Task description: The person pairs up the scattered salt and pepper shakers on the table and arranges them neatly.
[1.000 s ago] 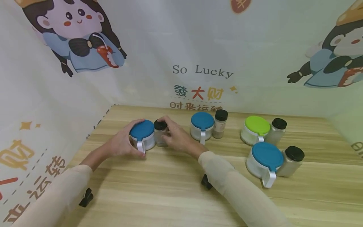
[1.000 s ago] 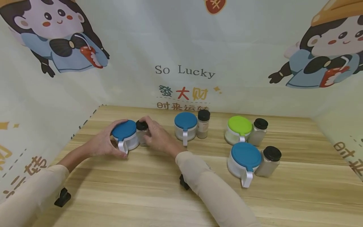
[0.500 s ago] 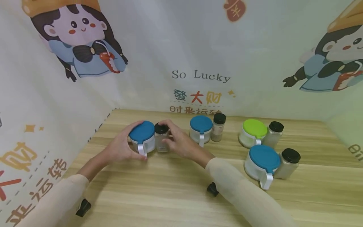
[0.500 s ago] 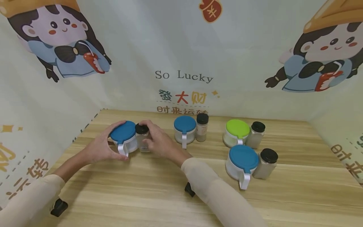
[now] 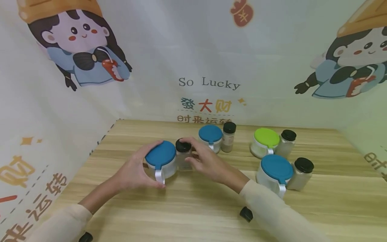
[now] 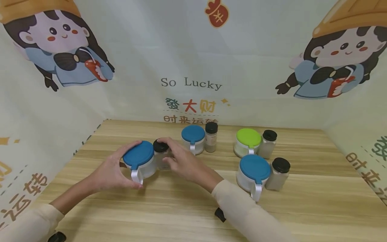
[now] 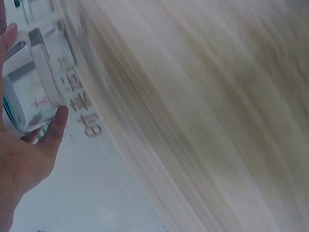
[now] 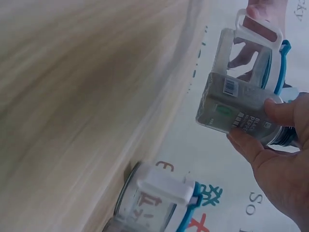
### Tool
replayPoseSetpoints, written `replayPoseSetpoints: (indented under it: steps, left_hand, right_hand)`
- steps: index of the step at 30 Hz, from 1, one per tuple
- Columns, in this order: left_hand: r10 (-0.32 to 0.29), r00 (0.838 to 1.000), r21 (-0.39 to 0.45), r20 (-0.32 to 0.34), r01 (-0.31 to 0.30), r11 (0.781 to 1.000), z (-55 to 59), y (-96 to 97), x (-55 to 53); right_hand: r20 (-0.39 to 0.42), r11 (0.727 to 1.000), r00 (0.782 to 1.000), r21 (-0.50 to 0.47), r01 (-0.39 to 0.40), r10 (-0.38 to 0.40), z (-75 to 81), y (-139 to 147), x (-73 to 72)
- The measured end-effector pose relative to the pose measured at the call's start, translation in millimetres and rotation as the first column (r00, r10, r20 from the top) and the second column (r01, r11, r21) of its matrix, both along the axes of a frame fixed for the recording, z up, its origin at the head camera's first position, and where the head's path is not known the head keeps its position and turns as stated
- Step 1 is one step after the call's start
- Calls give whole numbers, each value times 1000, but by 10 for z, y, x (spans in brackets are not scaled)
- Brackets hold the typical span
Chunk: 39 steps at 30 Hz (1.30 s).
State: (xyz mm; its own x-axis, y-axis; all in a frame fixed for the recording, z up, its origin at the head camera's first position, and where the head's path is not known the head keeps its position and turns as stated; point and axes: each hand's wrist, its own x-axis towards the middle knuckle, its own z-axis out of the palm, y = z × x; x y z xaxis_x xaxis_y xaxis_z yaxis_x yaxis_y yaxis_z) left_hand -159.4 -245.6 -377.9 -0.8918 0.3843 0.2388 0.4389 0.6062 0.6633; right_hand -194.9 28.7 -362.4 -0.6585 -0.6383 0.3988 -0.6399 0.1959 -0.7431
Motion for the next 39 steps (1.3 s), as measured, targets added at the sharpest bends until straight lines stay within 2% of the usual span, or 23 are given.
replayPoseSetpoints:
  steps: [9, 17, 23, 31, 39]
  left_hand:
    - [-49, 998, 8, 39, 49, 999, -12, 363, 97]
    - [-61, 997, -6, 53, 62, 998, -19, 709, 130]
    - [-69, 997, -18, 35, 69, 997, -81, 910, 84]
    - [-48, 999, -71, -17, 47, 996, -168, 1094, 22]
    - [-91, 995, -69, 36, 94, 993, -242, 1255, -57]
  right_hand:
    - [31, 998, 998, 19, 61, -62, -55, 409, 279]
    - [42, 995, 994, -7, 101, -101, -114, 741, 402]
    - [92, 994, 990, -31, 108, -105, -171, 906, 385]
    - [106, 988, 983, -28, 152, -148, -281, 1038, 329]
    - [89, 981, 978, 42, 188, -191, -331, 1170, 310]
